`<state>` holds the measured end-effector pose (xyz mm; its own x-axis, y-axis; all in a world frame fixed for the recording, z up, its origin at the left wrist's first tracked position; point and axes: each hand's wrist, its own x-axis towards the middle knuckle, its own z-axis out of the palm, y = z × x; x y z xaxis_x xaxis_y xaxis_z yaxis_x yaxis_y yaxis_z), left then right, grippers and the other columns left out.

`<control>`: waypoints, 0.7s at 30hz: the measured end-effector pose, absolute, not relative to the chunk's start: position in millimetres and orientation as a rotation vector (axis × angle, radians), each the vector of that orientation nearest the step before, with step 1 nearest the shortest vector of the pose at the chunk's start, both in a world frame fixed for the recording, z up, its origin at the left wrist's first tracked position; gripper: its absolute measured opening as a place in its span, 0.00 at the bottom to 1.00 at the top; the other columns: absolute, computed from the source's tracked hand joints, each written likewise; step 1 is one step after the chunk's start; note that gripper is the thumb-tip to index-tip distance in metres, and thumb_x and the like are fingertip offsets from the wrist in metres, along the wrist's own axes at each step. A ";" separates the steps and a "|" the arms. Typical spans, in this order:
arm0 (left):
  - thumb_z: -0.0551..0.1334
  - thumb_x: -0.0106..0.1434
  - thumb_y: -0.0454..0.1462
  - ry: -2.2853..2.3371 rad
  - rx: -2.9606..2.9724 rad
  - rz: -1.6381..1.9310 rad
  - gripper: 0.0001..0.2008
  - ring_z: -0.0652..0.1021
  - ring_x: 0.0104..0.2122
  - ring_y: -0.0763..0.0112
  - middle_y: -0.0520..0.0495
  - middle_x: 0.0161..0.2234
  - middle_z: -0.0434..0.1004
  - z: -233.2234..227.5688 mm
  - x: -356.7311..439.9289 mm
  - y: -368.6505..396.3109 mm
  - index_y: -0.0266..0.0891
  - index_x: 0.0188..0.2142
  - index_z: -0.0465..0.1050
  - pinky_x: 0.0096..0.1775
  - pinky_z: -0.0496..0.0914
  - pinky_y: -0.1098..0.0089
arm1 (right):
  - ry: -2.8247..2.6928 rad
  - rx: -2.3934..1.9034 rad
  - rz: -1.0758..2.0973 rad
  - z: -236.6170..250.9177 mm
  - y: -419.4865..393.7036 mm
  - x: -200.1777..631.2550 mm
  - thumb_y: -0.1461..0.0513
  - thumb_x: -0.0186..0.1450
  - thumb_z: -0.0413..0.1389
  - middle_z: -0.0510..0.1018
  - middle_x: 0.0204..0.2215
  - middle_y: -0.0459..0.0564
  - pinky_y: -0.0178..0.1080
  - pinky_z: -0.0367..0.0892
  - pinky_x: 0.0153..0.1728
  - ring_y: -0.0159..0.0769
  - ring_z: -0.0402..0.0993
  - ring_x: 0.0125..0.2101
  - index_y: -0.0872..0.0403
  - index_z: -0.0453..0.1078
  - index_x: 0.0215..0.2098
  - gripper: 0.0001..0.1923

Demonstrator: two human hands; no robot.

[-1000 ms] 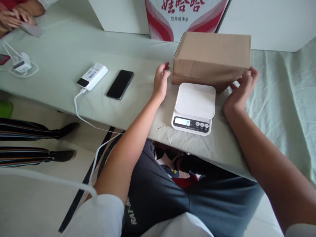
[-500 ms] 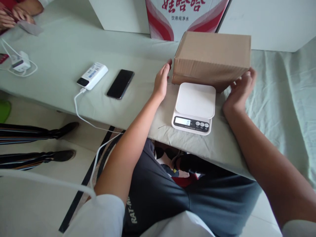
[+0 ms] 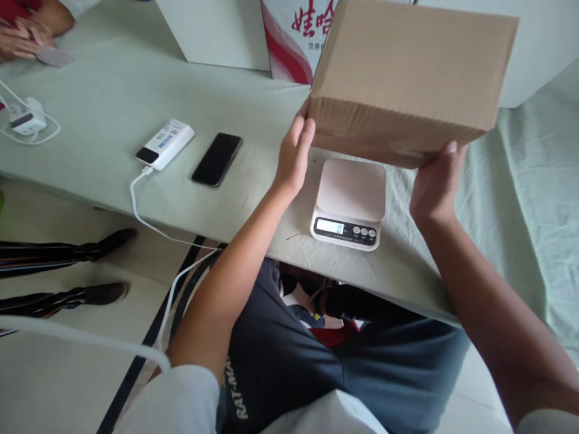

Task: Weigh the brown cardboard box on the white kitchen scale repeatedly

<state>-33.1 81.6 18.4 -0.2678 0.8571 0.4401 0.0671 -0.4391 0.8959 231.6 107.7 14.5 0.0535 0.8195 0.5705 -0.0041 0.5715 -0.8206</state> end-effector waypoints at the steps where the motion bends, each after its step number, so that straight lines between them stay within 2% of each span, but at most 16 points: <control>1: 0.57 0.67 0.67 1.148 1.413 1.866 0.29 0.74 0.67 0.53 0.43 0.57 0.79 23.5 -31.2 69.6 0.52 0.51 0.76 0.69 0.67 0.56 | -1.402 -0.768 0.705 15.7 97.9 234.5 0.32 0.62 0.54 0.77 0.53 0.48 0.55 0.49 0.79 0.47 0.68 0.68 0.42 0.74 0.51 0.32; 3: 0.58 0.68 0.66 1.097 1.419 1.995 0.26 0.78 0.59 0.55 0.44 0.52 0.78 26.5 -27.3 50.3 0.51 0.47 0.73 0.65 0.71 0.57 | -1.426 -0.774 0.651 11.9 78.9 241.2 0.33 0.61 0.55 0.76 0.54 0.48 0.55 0.54 0.77 0.49 0.69 0.67 0.41 0.74 0.52 0.31; 5: 0.57 0.68 0.66 1.069 1.413 2.010 0.26 0.78 0.56 0.56 0.45 0.48 0.75 21.4 -23.9 39.9 0.51 0.46 0.71 0.62 0.72 0.56 | -1.393 -0.792 0.573 2.6 63.7 247.8 0.33 0.61 0.55 0.75 0.56 0.47 0.56 0.52 0.78 0.49 0.68 0.68 0.39 0.72 0.55 0.33; 8: 0.54 0.68 0.69 1.067 1.397 1.933 0.29 0.77 0.59 0.56 0.45 0.48 0.74 9.4 -21.2 37.1 0.51 0.46 0.70 0.61 0.72 0.56 | -1.282 -0.859 0.519 -12.5 50.3 256.0 0.31 0.56 0.57 0.70 0.63 0.47 0.58 0.47 0.79 0.51 0.58 0.74 0.39 0.72 0.58 0.39; 11: 0.48 0.67 0.71 1.074 1.318 1.871 0.32 0.76 0.60 0.56 0.45 0.48 0.73 5.0 -20.6 38.1 0.50 0.44 0.69 0.61 0.73 0.55 | -1.288 -0.854 0.550 -22.7 46.0 262.1 0.32 0.54 0.58 0.64 0.68 0.45 0.64 0.53 0.76 0.52 0.50 0.78 0.36 0.70 0.60 0.40; 15: 0.45 0.71 0.69 1.008 1.194 1.835 0.32 0.78 0.57 0.55 0.45 0.42 0.71 9.8 -21.4 38.8 0.47 0.37 0.66 0.60 0.75 0.51 | -1.389 -0.775 0.576 -30.6 48.3 266.2 0.36 0.57 0.60 0.66 0.66 0.49 0.65 0.54 0.75 0.53 0.56 0.75 0.37 0.66 0.61 0.38; 18: 0.48 0.71 0.68 1.022 1.198 1.842 0.31 0.78 0.57 0.54 0.46 0.40 0.71 9.3 -23.2 42.2 0.46 0.37 0.68 0.58 0.75 0.51 | -1.374 -0.758 0.570 -33.4 51.6 268.0 0.37 0.53 0.63 0.69 0.61 0.51 0.64 0.55 0.75 0.55 0.64 0.69 0.40 0.65 0.62 0.43; 21: 0.54 0.70 0.66 0.991 1.174 1.846 0.29 0.79 0.55 0.56 0.48 0.39 0.70 4.0 -24.4 47.5 0.45 0.37 0.69 0.57 0.76 0.53 | -1.367 -0.804 0.544 -31.6 51.8 269.6 0.35 0.49 0.63 0.69 0.58 0.53 0.65 0.57 0.73 0.56 0.67 0.65 0.43 0.63 0.62 0.48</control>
<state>-24.4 47.5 4.0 -0.3228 0.8690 0.3751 -0.1674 -0.4425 0.8810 269.6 51.8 -31.6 0.1482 0.7551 0.6386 0.1094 0.6293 -0.7694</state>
